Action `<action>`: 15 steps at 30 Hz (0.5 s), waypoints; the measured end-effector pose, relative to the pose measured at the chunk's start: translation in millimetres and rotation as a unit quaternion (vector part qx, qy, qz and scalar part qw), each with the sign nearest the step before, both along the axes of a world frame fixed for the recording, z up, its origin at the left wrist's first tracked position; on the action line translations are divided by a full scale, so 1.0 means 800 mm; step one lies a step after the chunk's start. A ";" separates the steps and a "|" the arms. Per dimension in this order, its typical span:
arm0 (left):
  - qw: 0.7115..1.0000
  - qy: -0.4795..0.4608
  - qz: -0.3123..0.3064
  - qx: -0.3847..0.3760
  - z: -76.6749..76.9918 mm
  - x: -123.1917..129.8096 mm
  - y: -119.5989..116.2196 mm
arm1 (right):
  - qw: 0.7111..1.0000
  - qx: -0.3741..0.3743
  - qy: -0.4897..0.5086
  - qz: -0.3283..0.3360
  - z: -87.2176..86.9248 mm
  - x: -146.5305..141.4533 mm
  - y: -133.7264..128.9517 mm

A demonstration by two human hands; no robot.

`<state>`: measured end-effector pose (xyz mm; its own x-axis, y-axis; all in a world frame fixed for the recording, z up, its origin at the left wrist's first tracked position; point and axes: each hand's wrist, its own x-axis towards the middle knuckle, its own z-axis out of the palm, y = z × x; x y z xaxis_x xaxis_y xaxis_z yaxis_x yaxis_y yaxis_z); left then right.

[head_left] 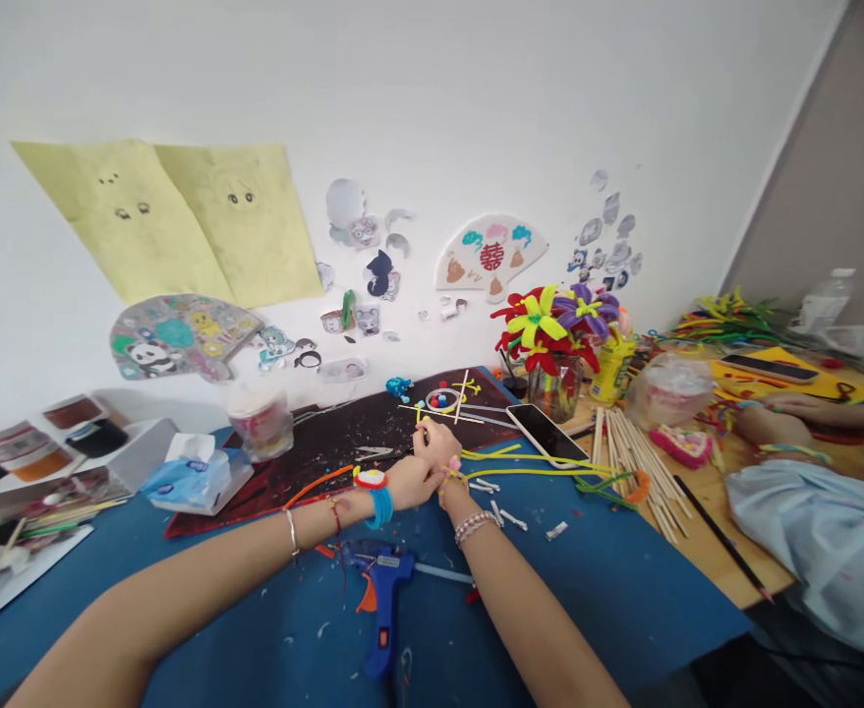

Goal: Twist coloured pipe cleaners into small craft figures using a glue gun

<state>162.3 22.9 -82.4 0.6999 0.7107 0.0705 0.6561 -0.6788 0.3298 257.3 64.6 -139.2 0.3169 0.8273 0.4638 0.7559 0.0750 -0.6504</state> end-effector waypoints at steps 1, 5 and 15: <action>1.000 -0.001 0.007 -0.009 0.002 0.003 -0.002 | 1.000 0.002 0.000 0.002 0.000 0.000 0.000; 0.996 0.025 0.015 -0.087 0.013 0.018 -0.003 | 1.000 0.008 -0.001 0.008 0.002 0.002 -0.001; 0.957 0.122 -0.054 -0.259 0.031 0.027 0.029 | 1.000 -0.004 -0.002 0.011 0.001 0.006 0.001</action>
<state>184.2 46.0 -57.8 0.7217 0.5287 -0.4468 0.6919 -0.5331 0.4869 262.0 65.3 -138.3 0.2972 0.8377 0.4582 0.7571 0.0857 -0.6477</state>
